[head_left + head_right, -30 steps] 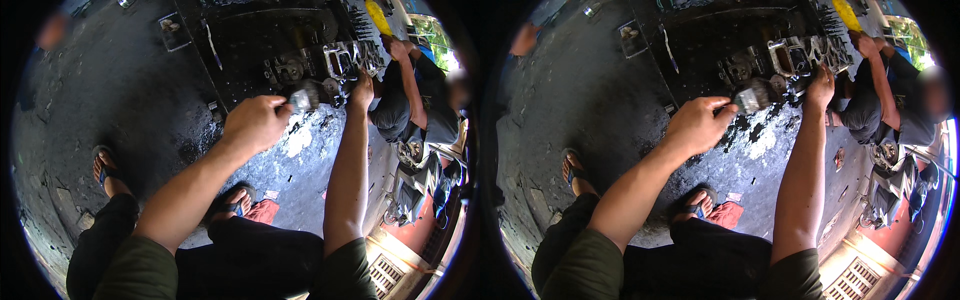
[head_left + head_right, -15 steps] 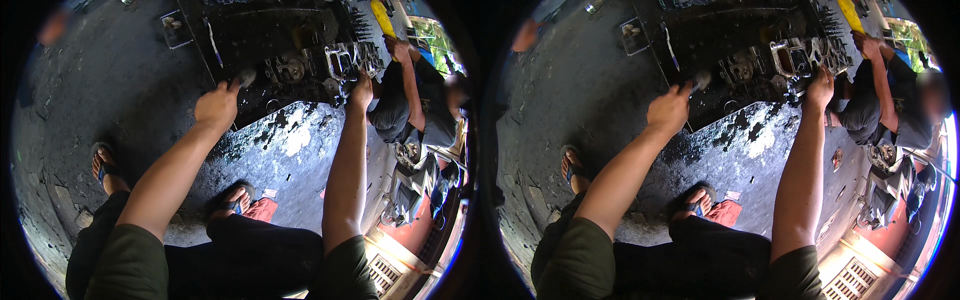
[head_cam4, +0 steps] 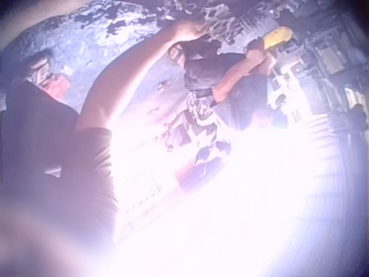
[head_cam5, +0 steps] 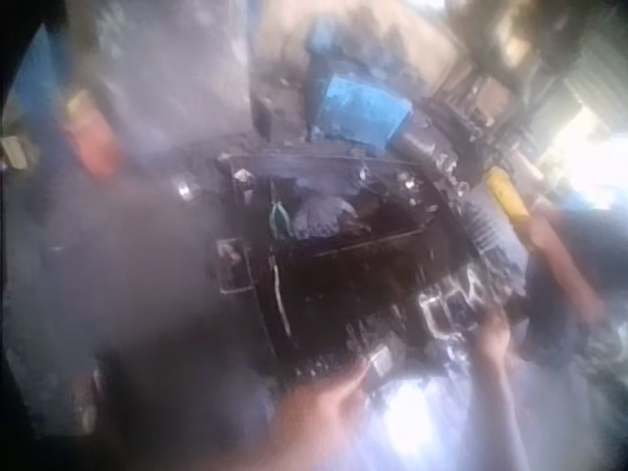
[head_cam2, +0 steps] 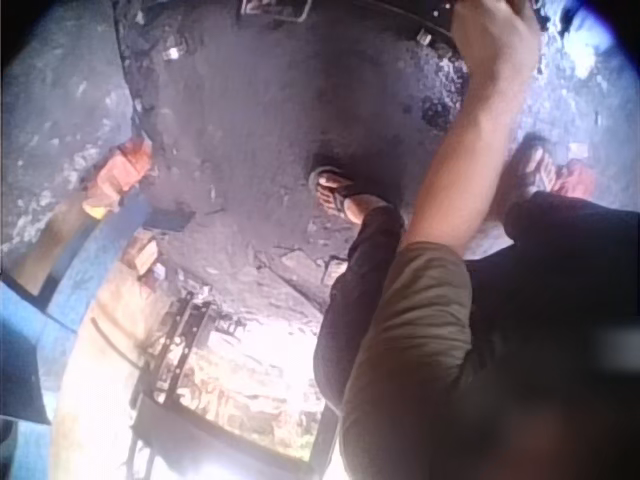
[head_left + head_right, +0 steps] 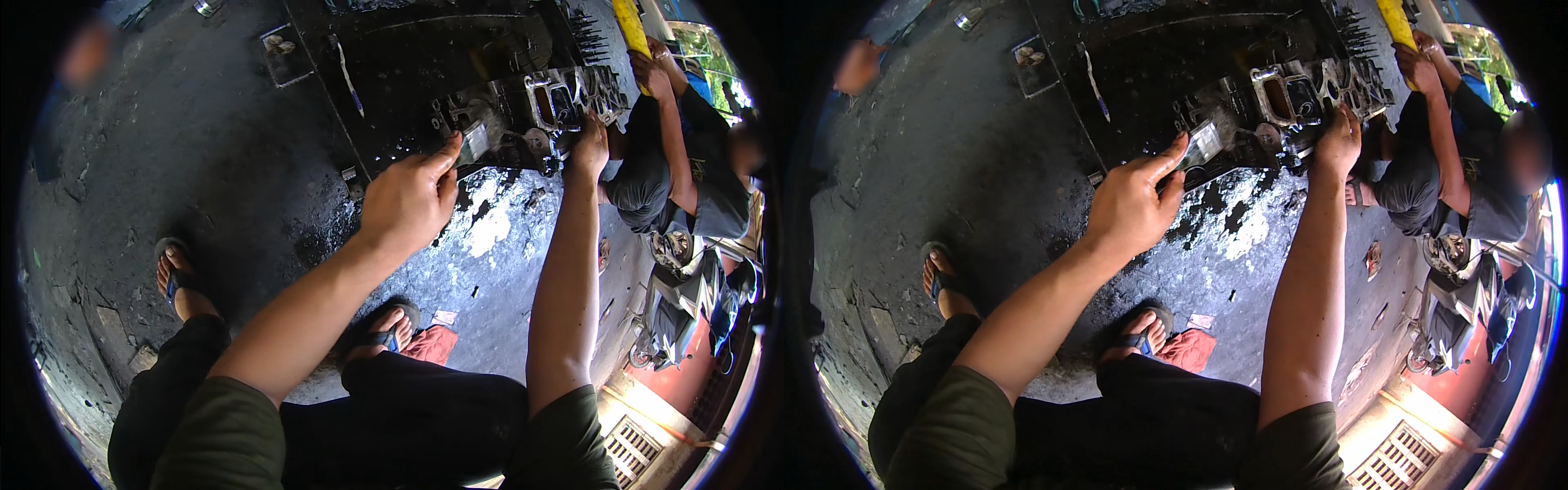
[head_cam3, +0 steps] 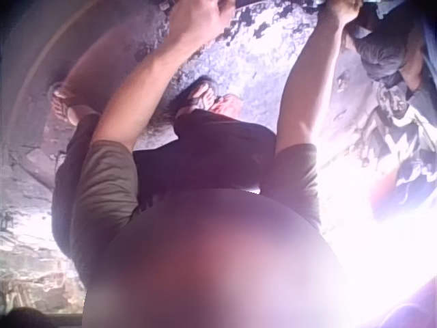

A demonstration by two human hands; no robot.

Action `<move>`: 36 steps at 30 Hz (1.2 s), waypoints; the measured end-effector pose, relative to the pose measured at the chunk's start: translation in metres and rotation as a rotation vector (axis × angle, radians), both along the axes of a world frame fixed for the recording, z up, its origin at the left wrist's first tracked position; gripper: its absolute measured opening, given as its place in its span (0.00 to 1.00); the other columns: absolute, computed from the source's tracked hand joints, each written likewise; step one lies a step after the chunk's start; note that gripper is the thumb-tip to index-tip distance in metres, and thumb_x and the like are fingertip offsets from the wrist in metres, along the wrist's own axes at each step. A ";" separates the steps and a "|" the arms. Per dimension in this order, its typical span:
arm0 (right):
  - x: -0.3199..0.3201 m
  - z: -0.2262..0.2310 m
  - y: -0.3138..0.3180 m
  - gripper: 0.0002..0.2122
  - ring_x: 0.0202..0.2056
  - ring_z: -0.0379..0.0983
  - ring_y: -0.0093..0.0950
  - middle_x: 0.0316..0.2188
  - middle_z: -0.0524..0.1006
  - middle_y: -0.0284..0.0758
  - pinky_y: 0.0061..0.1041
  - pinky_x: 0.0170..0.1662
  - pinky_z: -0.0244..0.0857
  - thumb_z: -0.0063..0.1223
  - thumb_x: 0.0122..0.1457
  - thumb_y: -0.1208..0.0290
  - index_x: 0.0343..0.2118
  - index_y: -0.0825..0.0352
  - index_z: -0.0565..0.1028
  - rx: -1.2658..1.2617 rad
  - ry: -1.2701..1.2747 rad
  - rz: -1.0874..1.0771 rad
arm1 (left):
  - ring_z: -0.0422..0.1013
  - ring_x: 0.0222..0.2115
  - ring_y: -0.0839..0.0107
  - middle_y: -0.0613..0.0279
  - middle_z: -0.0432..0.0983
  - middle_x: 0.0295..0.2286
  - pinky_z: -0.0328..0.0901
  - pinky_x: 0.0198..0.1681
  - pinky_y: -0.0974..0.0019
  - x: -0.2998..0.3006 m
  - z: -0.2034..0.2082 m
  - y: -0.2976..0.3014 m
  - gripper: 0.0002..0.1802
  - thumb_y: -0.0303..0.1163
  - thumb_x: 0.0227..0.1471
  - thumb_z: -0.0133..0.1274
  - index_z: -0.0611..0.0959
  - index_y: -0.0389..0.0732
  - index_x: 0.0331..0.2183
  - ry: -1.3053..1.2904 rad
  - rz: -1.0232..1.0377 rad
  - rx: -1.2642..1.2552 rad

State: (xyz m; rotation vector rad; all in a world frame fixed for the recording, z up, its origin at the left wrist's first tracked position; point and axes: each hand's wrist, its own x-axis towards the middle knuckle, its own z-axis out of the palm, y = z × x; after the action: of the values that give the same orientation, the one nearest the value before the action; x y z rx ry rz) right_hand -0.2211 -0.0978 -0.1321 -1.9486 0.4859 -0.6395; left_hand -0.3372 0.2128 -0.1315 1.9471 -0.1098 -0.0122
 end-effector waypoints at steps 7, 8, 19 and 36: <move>0.001 -0.008 -0.014 0.18 0.47 0.78 0.29 0.47 0.82 0.41 0.27 0.53 0.68 0.48 0.68 0.64 0.52 0.72 0.79 0.049 0.006 -0.028 | 0.79 0.27 0.53 0.51 0.83 0.32 0.73 0.29 0.54 0.001 0.009 0.004 0.26 0.29 0.56 0.61 0.83 0.54 0.56 -0.008 -0.123 0.092; 0.002 -0.010 -0.014 0.18 0.47 0.78 0.29 0.47 0.82 0.41 0.27 0.53 0.68 0.48 0.68 0.64 0.53 0.72 0.79 0.047 -0.015 -0.020 | 0.79 0.27 0.52 0.51 0.83 0.32 0.73 0.30 0.54 0.002 0.010 0.001 0.26 0.29 0.56 0.61 0.83 0.54 0.57 -0.012 -0.069 0.105; -0.001 -0.002 -0.009 0.18 0.48 0.78 0.29 0.48 0.82 0.41 0.26 0.55 0.68 0.48 0.68 0.67 0.54 0.74 0.77 0.054 -0.006 0.012 | 0.82 0.36 0.50 0.50 0.85 0.36 0.76 0.42 0.52 0.012 -0.004 0.052 0.21 0.31 0.55 0.57 0.87 0.54 0.51 0.378 -0.334 0.452; -0.003 -0.002 -0.010 0.18 0.46 0.77 0.27 0.46 0.82 0.39 0.25 0.53 0.68 0.49 0.67 0.68 0.53 0.73 0.78 -0.132 0.022 0.008 | 0.77 0.19 0.58 0.47 0.82 0.27 0.69 0.27 0.58 0.024 0.031 0.025 0.17 0.37 0.60 0.60 0.87 0.49 0.51 -0.042 0.004 -0.047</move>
State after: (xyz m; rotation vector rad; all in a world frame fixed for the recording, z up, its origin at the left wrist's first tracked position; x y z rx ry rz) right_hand -0.2243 -0.1077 -0.1340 -2.0833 0.4587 -0.6598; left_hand -0.3135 0.2373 -0.1000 1.9011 -0.1329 0.0335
